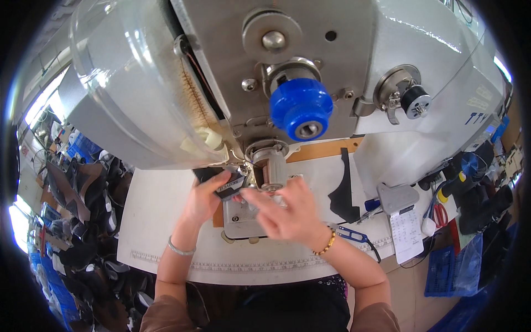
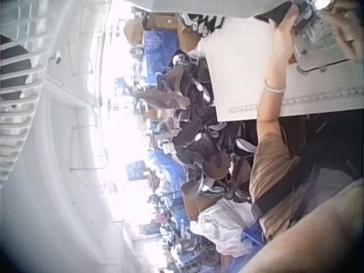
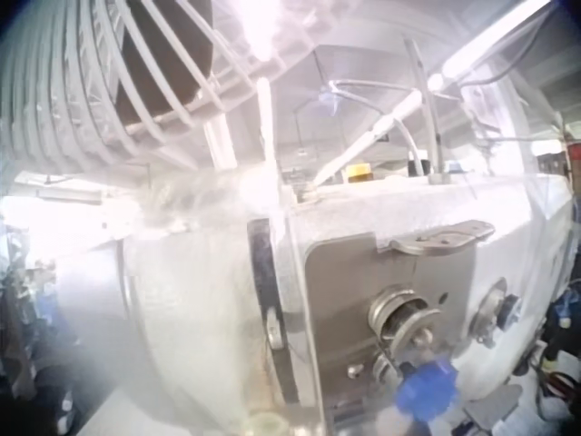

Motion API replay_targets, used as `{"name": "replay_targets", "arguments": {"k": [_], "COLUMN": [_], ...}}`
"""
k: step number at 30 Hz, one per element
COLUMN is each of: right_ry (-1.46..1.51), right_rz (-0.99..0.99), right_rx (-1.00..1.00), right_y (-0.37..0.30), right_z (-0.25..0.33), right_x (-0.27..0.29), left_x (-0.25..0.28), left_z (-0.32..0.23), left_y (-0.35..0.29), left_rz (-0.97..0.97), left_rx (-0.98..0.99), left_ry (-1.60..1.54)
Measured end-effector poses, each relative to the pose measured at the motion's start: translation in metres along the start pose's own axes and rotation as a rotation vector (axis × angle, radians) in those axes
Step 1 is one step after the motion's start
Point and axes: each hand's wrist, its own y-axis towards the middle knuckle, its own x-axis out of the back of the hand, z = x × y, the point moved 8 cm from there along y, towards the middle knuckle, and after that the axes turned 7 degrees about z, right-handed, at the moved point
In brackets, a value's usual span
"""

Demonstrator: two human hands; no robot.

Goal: The person assembles boot upper pieces and stitches them together using a sewing machine, trimming thread with snips.

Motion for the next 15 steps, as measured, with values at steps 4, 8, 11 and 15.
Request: {"name": "replay_targets", "arguments": {"k": [4,8,11,15], "right_ry": [-0.108,-0.113,-0.135,-0.116], "right_rz": [0.075,0.028,0.039,0.029], "right_rx": [0.09,0.099,0.067,0.042], "right_y": [0.009,0.008,0.005,0.004], "right_z": [0.012,0.012,0.012,0.011], "right_x": [-0.018,-0.021,-0.023,-0.022], "left_x": [0.004,0.007,0.005,0.007], "left_z": [0.004,0.01,0.01,0.016], "left_y": [-0.015,-0.015,-0.013,-0.015], "left_rz": [-0.188,-0.182,-0.133,-0.158], "left_rx": [-0.166,-0.146,-0.161,-0.161], "left_ry": [0.028,0.04,0.011,0.005]}}
